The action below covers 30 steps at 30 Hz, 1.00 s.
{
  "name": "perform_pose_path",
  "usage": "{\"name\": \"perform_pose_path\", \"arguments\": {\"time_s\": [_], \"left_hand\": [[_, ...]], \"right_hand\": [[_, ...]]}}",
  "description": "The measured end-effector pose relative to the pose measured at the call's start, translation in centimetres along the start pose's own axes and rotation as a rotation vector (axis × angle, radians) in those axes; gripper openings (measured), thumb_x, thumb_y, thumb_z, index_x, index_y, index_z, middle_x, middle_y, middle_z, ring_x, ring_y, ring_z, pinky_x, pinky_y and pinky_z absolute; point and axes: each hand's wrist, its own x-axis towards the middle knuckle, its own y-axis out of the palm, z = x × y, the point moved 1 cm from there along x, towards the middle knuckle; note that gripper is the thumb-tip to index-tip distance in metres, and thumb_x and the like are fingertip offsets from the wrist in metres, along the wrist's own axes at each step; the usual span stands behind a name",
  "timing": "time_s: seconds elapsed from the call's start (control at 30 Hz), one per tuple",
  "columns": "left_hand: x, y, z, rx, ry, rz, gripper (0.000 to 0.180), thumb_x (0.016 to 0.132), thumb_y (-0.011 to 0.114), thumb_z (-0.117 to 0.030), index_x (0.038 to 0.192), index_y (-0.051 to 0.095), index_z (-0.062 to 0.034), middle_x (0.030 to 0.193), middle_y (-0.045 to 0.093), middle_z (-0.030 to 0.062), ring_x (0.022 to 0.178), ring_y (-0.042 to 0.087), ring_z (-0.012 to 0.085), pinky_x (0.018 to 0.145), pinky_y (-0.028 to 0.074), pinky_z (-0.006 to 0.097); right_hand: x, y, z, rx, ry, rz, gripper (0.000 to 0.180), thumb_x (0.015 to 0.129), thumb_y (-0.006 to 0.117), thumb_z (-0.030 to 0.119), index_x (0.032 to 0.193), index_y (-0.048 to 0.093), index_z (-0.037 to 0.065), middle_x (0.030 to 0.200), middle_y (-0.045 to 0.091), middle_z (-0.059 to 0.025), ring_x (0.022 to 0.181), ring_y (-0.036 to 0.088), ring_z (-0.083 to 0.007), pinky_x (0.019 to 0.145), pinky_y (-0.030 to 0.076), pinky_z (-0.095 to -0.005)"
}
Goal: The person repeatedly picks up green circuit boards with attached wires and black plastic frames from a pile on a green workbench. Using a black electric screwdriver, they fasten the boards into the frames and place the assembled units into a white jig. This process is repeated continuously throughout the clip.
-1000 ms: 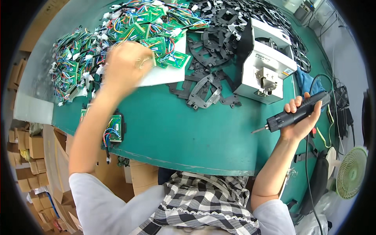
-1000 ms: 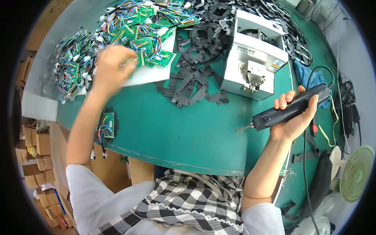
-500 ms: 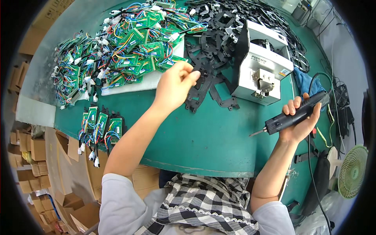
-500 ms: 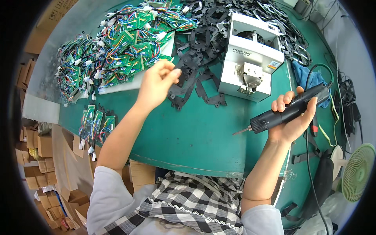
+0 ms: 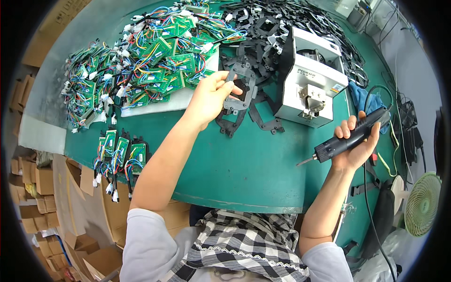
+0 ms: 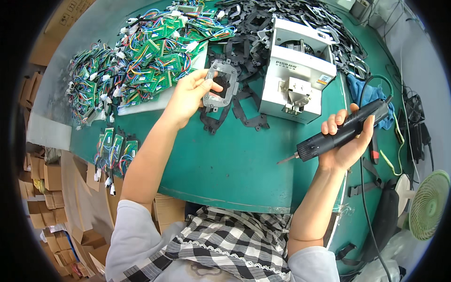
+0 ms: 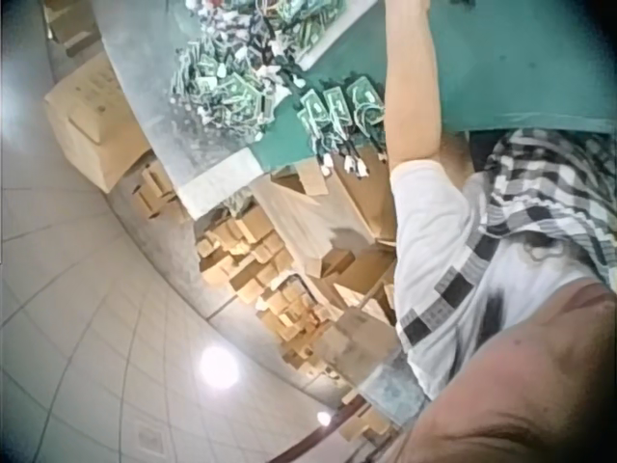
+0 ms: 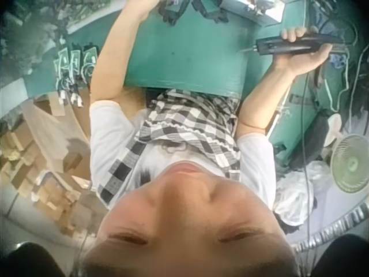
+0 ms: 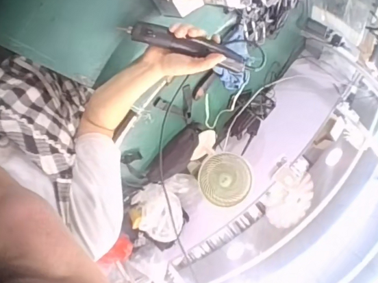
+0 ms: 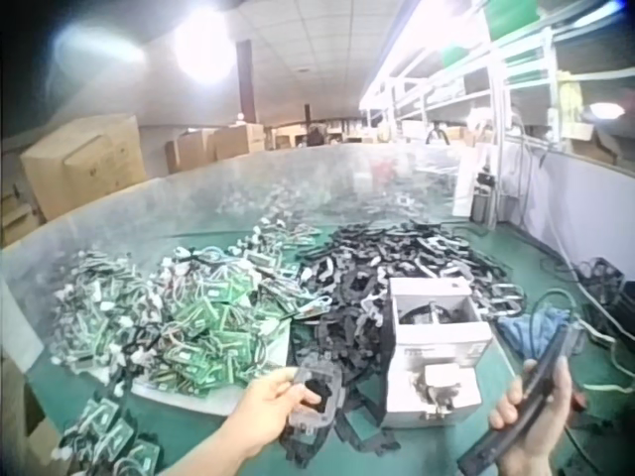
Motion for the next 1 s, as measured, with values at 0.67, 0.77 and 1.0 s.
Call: {"name": "perform_pose_path", "arguments": {"time_s": [0.67, 0.77, 1.0], "left_hand": [[-0.9, 0.3, 1.6, -0.237, -0.042, 0.175, 0.029, 0.1, 0.046, -0.017, 0.124, 0.051, -0.0014, 0.079, 0.059, 0.0023, 0.082, 0.064, 0.015, 0.08, 0.051, 0.028], [-1.5, 0.1, 2.8, -0.039, 0.153, 0.188, 0.025, 0.102, 0.043, -0.016, 0.118, 0.052, 0.0002, 0.079, 0.059, 0.0028, 0.083, 0.064, 0.0145, 0.083, 0.05, 0.029], [-7.1, 4.2, 1.7, 0.524, 0.268, 0.524, 0.029, 0.096, 0.056, -0.025, 0.118, 0.057, -0.0068, 0.09, 0.063, 0.0089, 0.079, 0.065, 0.0188, 0.07, 0.053, 0.035]], "right_hand": [[-0.1, 0.4, 0.0, 0.029, 0.04, -0.052, 0.046, 0.094, 0.05, 0.048, 0.107, 0.055, 0.005, 0.071, 0.051, -0.007, 0.055, 0.046, -0.0155, 0.051, 0.04, -0.0292], [-0.2, 0.8, -0.4, 0.01, 0.031, -0.042, 0.046, 0.094, 0.05, 0.048, 0.107, 0.055, 0.005, 0.072, 0.052, -0.0063, 0.056, 0.046, -0.0151, 0.052, 0.04, -0.0294], [-0.1, 0.6, -0.7, 0.007, 0.046, 0.0, 0.046, 0.094, 0.05, 0.048, 0.108, 0.055, 0.004, 0.072, 0.051, -0.007, 0.056, 0.046, -0.0157, 0.052, 0.04, -0.0296]]}}
